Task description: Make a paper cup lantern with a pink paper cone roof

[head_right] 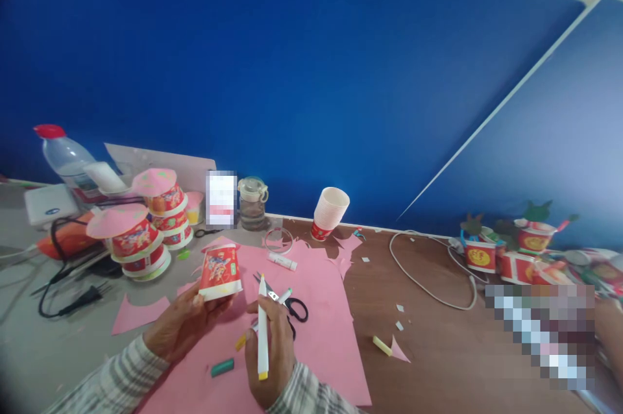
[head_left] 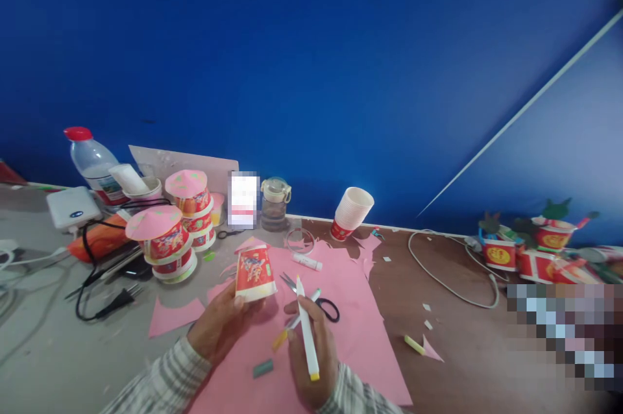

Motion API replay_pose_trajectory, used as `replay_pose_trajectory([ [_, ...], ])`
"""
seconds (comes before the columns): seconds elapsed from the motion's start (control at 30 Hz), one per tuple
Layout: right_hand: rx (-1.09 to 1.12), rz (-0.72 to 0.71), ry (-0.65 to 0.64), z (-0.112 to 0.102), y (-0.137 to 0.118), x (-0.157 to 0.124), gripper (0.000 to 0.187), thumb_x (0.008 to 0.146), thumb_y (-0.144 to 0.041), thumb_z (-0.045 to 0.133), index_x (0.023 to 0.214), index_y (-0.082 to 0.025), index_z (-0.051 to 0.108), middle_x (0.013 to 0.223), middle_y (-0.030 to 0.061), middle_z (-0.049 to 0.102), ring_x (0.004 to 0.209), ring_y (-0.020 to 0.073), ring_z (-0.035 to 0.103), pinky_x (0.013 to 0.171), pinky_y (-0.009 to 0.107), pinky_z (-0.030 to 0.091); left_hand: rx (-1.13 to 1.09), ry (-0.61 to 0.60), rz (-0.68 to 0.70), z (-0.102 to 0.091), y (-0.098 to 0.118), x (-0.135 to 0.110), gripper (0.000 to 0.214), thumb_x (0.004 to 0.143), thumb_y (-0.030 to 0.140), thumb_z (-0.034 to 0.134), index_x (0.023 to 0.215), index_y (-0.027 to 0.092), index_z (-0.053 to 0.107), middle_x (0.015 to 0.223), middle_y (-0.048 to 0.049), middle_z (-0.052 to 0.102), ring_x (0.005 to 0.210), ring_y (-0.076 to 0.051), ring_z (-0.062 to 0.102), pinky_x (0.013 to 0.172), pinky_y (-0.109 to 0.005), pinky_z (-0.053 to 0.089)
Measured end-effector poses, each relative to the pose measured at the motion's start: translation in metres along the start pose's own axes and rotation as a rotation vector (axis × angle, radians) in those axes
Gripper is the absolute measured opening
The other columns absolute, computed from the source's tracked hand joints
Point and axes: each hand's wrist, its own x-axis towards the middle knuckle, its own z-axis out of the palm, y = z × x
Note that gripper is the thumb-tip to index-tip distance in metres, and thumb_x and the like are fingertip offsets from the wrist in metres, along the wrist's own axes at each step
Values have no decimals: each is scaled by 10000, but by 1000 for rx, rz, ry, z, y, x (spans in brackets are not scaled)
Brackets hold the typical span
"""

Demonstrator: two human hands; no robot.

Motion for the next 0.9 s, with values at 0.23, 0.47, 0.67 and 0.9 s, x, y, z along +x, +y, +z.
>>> replay_pose_trajectory([
  [0.23, -31, -14, 4, 1, 1, 2, 526, 743, -108, 538, 1232, -264, 424, 965, 49, 642, 714, 223, 662, 663, 381, 587, 41, -14, -18, 4, 2, -2, 556, 496, 350, 729, 1004, 213, 549, 1012, -92, 641, 987, -279, 501, 847, -390, 402],
  [0.47, -22, -48, 37, 4, -2, 2, 499, 742, -98, 524, 1209, -252, 440, 952, 56, 642, 720, 219, 661, 654, 365, 579, 123, -3, -27, 5, 1, -2, 603, 462, 411, 733, 1001, 212, 552, 970, -93, 648, 960, -293, 504, 796, -407, 419],
  [0.67, -33, -93, 104, 3, -3, 3, 262, 771, -154, 518, 1009, -255, 562, 763, 17, 594, 678, 214, 595, 612, 375, 539, 181, 110, 17, 6, 0, -1, 554, 379, 438, 756, 863, 205, 621, 853, -77, 672, 868, -286, 541, 757, -425, 421],
  [0.9, 121, -268, -114, -17, -29, 19, 272, 899, -355, 406, 1082, -222, 558, 778, 35, 612, 709, 238, 600, 657, 436, 532, 250, 15, 62, 5, 2, -1, 543, 454, 391, 730, 939, 199, 579, 890, -78, 667, 874, -288, 539, 755, -425, 423],
])
